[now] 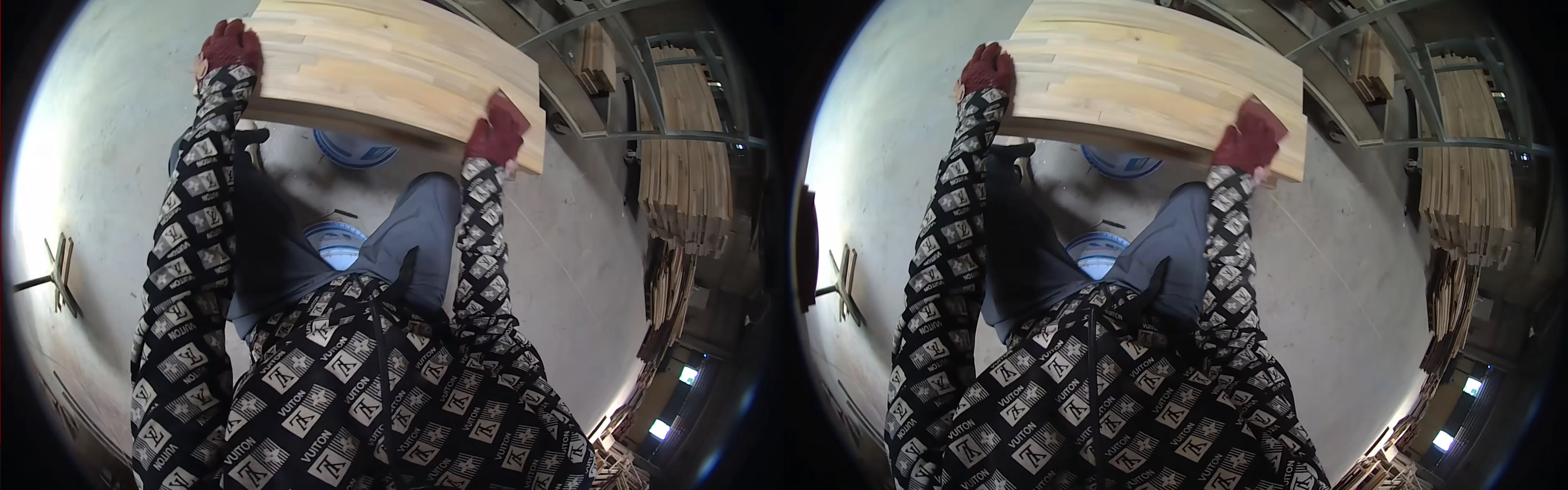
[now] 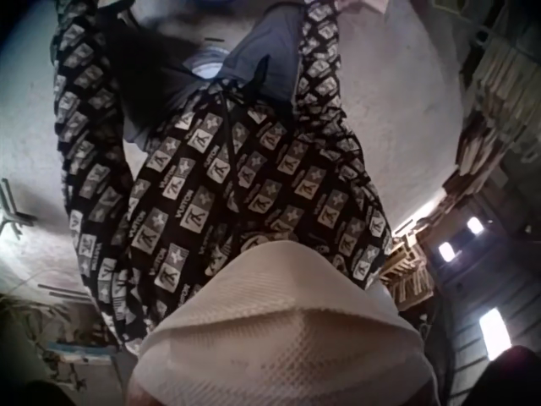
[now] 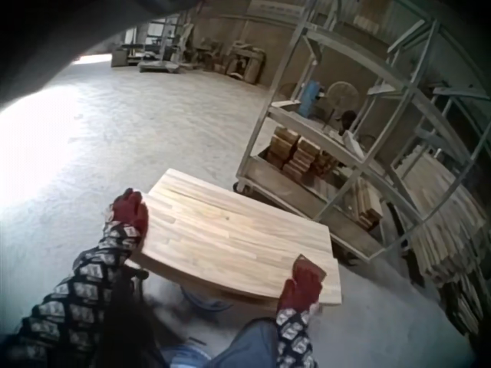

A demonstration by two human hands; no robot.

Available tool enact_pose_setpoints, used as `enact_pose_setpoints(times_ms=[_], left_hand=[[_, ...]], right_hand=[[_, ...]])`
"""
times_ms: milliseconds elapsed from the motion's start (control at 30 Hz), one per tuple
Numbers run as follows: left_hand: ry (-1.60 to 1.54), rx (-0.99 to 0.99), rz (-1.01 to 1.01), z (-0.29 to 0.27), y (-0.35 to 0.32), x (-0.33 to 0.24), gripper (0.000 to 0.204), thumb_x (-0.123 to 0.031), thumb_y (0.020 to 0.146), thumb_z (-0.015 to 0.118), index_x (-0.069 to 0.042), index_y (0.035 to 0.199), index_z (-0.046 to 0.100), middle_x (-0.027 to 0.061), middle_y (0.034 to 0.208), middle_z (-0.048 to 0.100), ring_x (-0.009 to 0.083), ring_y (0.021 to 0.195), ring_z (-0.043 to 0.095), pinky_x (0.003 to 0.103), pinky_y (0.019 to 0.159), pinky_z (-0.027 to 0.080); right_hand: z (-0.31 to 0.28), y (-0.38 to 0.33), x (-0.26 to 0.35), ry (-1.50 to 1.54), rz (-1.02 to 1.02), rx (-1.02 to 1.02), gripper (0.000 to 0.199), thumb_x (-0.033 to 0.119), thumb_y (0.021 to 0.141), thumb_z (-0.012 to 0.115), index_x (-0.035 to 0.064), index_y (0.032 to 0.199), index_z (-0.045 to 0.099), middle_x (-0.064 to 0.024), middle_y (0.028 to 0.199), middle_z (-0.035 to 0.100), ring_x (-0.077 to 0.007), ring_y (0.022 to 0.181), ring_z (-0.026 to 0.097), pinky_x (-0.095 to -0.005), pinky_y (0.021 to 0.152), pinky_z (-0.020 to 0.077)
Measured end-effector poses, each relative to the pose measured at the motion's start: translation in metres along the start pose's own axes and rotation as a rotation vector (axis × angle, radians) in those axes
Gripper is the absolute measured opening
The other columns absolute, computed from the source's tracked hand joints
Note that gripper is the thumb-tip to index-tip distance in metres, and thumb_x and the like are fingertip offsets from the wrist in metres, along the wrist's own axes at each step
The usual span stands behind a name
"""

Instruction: Sanding a wooden board manually with a piece of sandpaper.

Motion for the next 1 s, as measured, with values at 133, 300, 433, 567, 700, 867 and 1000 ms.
enact_pose_setpoints(times_ms=[133,300,433,567,700,867,1000], left_hand=[[-0.005,0.021,0.019,0.006,0.004,0.009,0.049,-0.045,0.093,0.054,-0.019,0.133,0.063,0.0137,0.147,0.055,0.0375,0.132,0.053,0.048,0.112,0.042],[0.026,-0.017,0.063,0.013,0.011,0.016,0.051,-0.047,0.094,0.052,-0.019,0.136,0.062,0.0137,0.149,0.053,0.0370,0.133,0.053,0.047,0.113,0.041],[0.010,-0.045,0.049,0.002,0.005,0.008,0.049,-0.046,0.094,0.052,-0.018,0.134,0.062,0.0144,0.146,0.054,0.0376,0.131,0.054,0.047,0.111,0.042],[-0.004,-0.064,0.035,-0.015,-0.002,-0.007,0.047,-0.044,0.094,0.053,-0.017,0.132,0.063,0.0150,0.144,0.056,0.0381,0.128,0.055,0.047,0.109,0.043],[-0.003,-0.069,0.031,-0.024,-0.004,-0.013,0.045,-0.042,0.094,0.054,-0.016,0.130,0.063,0.0157,0.141,0.057,0.0386,0.126,0.056,0.048,0.108,0.044],[-0.001,-0.057,0.042,-0.025,-0.004,-0.013,0.042,-0.040,0.094,0.054,-0.015,0.127,0.064,0.0165,0.138,0.058,0.0393,0.123,0.057,0.048,0.106,0.046],[-0.004,-0.053,0.048,-0.026,-0.006,-0.016,0.040,-0.038,0.093,0.055,-0.014,0.125,0.064,0.0172,0.135,0.060,0.0398,0.121,0.058,0.048,0.104,0.047]], right_hand=[[0.027,-0.015,0.135,0.215,-0.109,0.273,0.044,0.023,0.083,0.070,0.0123,0.125,0.066,-0.0119,0.131,0.064,-0.0352,0.127,0.054,-0.0522,0.111,0.0365],[0.033,-0.035,0.152,0.507,-0.465,0.270,0.040,0.019,0.082,0.072,0.0104,0.121,0.067,-0.0138,0.129,0.063,-0.0364,0.128,0.053,-0.0497,0.108,0.0406],[0.012,-0.020,0.038,0.362,-0.142,0.168,0.036,0.012,0.090,0.065,0.0082,0.126,0.067,-0.0137,0.128,0.067,-0.0339,0.126,0.057,-0.0440,0.108,0.0443],[-0.016,0.003,-0.078,0.407,0.045,0.108,0.043,0.003,0.087,0.056,0.0096,0.129,0.066,-0.0146,0.135,0.064,-0.0297,0.126,0.059,-0.0382,0.107,0.0468],[0.010,0.014,-0.073,0.336,0.478,0.029,0.037,0.009,0.089,0.058,0.0088,0.123,0.071,-0.0133,0.126,0.069,-0.0284,0.120,0.065,-0.0392,0.106,0.0493],[0.027,0.008,0.130,0.288,-0.310,0.133,0.047,0.023,0.077,0.071,0.0025,0.119,0.063,-0.0181,0.111,0.061,-0.0392,0.113,0.054,-0.0530,0.100,0.0414],[0.027,-0.012,0.186,0.433,-0.447,0.213,0.053,0.025,0.077,0.069,0.0019,0.124,0.060,-0.0202,0.121,0.060,-0.0401,0.116,0.054,-0.0526,0.099,0.0422]])
Point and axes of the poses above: each hand's wrist, its own y-axis towards the middle knuckle, its own z-axis out of the palm, x = y × z, the point moved 3 cm from there along y, towards the middle knuckle
